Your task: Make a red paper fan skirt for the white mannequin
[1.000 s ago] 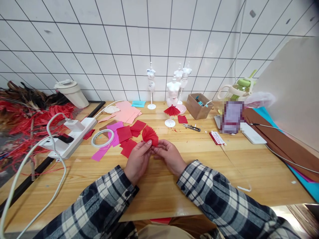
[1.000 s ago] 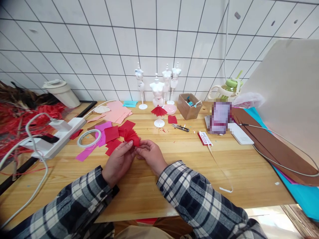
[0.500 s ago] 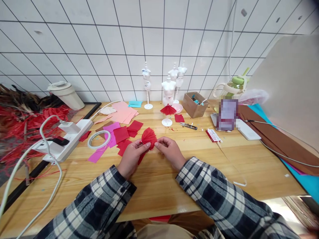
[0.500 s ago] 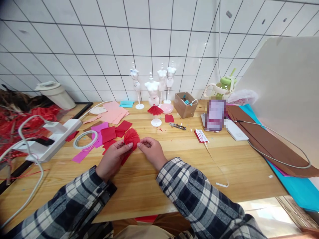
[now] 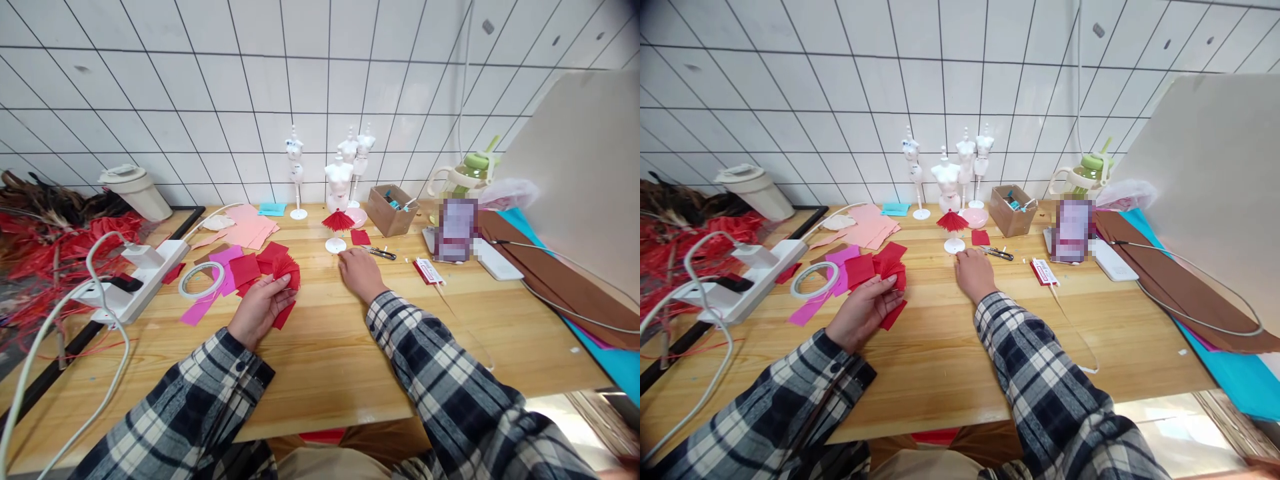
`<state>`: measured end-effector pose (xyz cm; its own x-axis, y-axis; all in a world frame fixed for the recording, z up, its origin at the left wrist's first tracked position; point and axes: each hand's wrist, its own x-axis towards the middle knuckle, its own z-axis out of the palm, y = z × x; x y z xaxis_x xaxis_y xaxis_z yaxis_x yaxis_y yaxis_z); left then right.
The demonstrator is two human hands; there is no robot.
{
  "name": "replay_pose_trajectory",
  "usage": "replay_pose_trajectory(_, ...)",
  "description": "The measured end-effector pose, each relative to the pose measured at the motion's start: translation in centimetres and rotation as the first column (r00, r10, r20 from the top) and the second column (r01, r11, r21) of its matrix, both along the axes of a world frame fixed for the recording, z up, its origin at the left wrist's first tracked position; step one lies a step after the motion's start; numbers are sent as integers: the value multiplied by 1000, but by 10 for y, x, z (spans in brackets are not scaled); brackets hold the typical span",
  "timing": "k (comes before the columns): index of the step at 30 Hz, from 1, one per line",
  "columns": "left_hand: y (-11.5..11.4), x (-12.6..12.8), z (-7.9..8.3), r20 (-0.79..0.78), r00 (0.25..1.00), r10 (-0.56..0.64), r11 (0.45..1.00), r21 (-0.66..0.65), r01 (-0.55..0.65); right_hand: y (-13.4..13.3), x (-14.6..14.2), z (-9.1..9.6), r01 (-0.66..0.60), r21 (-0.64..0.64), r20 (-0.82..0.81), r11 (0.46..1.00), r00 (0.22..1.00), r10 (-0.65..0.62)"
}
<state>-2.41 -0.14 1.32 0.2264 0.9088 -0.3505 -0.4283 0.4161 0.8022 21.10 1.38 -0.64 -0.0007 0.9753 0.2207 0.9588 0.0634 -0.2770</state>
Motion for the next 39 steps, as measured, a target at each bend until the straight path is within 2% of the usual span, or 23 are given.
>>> replay_pose_trajectory(3, 1, 0, -2, -16, 1000, -11, 1000, -4, 11, -4, 0, -4, -25, -50, 93, 998, 995, 30)
replay_pose_trajectory(6, 1, -1, -3, -26, 999, -23, 1000, -7, 23, -9, 2, -3, -8, 49, 115, 999, 993, 2)
replay_pose_trajectory(8, 1, -1, -3, -28, 999, -32, 999, -10, 31, -11, 6, -2, 33, 66, 122, 997, 992, -41)
replay_pose_trajectory(12, 1, -1, -3, -44, 998, -40, 999, -22, 40, -10, 12, 0, 28, -100, 145, 995, 989, -13)
replay_pose_trajectory(14, 1, 0, -2, -54, 998, -41, 999, -24, 39, -10, 12, 1, 23, -114, 151, 993, 988, -6)
replay_pose_trajectory(21, 1, 1, -2, -56, 998, -7, 999, 33, 8, -13, 13, 7, 86, -24, 105, 996, 991, -83)
replay_pose_trajectory(25, 2, -1, -2, -54, 998, -13, 999, 41, 15, -14, 12, 11, 62, 59, 88, 996, 994, -67)
replay_pose_trajectory(28, 1, -1, -1, -80, 995, -53, 998, 29, 56, -15, 21, 15, 152, 95, 121, 984, 979, -163)
replay_pose_trajectory(31, -1, 0, 1, -99, 990, -98, 994, 30, 101, -16, 41, 18, 326, 72, 174, 943, 927, -333)
replay_pose_trajectory(33, -2, 1, 3, -106, 987, -121, 992, 28, 125, -15, 55, 18, 378, 43, 193, 925, 905, -379)
replay_pose_trajectory(36, -5, 2, 5, -129, 979, -160, 986, 16, 164, -14, 63, 14, 306, -10, 209, 952, 932, -297)
replay_pose_trajectory(39, -6, 2, 7, -122, 975, -183, 983, 0, 185, -12, 58, 9, 252, -30, 233, 967, 943, -239)
